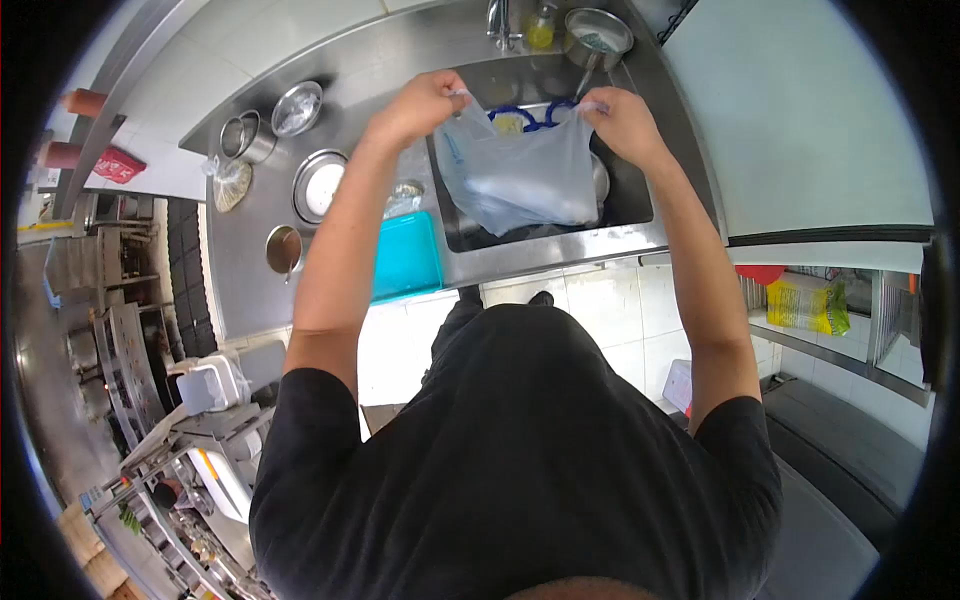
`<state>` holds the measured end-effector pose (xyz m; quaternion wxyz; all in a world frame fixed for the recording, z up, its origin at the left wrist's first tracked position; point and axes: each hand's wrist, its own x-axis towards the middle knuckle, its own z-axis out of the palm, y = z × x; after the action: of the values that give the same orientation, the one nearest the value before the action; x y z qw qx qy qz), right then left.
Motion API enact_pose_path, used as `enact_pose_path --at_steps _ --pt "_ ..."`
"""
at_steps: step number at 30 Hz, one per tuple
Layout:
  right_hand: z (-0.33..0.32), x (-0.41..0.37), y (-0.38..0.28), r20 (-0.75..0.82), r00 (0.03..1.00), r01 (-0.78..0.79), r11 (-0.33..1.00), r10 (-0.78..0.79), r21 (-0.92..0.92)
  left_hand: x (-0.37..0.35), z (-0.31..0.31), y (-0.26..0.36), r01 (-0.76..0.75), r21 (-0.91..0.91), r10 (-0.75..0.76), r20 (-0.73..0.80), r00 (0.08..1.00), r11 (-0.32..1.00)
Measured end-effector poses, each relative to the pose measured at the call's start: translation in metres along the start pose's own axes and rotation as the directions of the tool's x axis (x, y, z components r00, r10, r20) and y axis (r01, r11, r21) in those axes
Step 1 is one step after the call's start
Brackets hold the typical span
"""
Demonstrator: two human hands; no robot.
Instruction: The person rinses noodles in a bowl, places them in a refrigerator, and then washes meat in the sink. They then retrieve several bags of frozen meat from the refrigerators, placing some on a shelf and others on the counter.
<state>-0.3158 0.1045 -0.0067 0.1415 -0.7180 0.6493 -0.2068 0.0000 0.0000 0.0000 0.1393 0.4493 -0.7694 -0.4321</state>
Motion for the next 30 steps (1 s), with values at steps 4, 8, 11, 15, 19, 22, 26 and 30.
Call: enact_pose_path --at_steps 4,8,11,15,19,22,26,30 --pt "0.023 -0.023 0.02 -0.006 0.991 -0.134 0.988 0.134 -0.072 -0.021 0.063 0.005 0.053 -0.125 -0.06 -0.054 0.997 0.991" --pt "0.023 -0.03 0.067 0.22 0.955 -0.109 0.925 0.199 -0.363 -0.044 0.066 0.012 -0.08 0.053 0.079 0.019 0.997 0.995" --pt "0.004 -0.044 0.064 0.688 0.555 -0.147 0.869 0.468 -0.472 -0.042 0.068 0.009 -0.115 0.134 0.122 -0.045 0.992 0.984" --pt "0.0 -0.076 0.04 0.879 0.387 -0.297 0.941 0.277 -0.165 -0.042 0.067 -0.005 -0.207 0.083 0.214 -0.085 0.973 0.975" --pt "0.018 -0.055 0.091 0.7 0.653 -0.753 0.146 0.29 0.642 -0.071 0.07 0.032 -0.355 -0.052 0.357 0.215 0.909 0.934" --pt "0.042 -0.044 0.014 0.403 0.884 -0.445 0.168 0.236 0.879 -0.077 0.087 0.081 -0.429 -0.175 0.46 0.217 0.861 0.886" --pt "0.012 -0.062 -0.047 0.491 0.871 -0.487 0.161 0.021 0.858 -0.045 0.106 0.093 -0.642 -0.076 0.617 -0.208 0.759 0.763" --pt "-0.066 -0.078 -0.06 0.352 0.935 -0.321 0.507 0.037 0.8 -0.046 0.129 0.1 -0.421 -0.431 0.396 -0.153 0.906 0.798"
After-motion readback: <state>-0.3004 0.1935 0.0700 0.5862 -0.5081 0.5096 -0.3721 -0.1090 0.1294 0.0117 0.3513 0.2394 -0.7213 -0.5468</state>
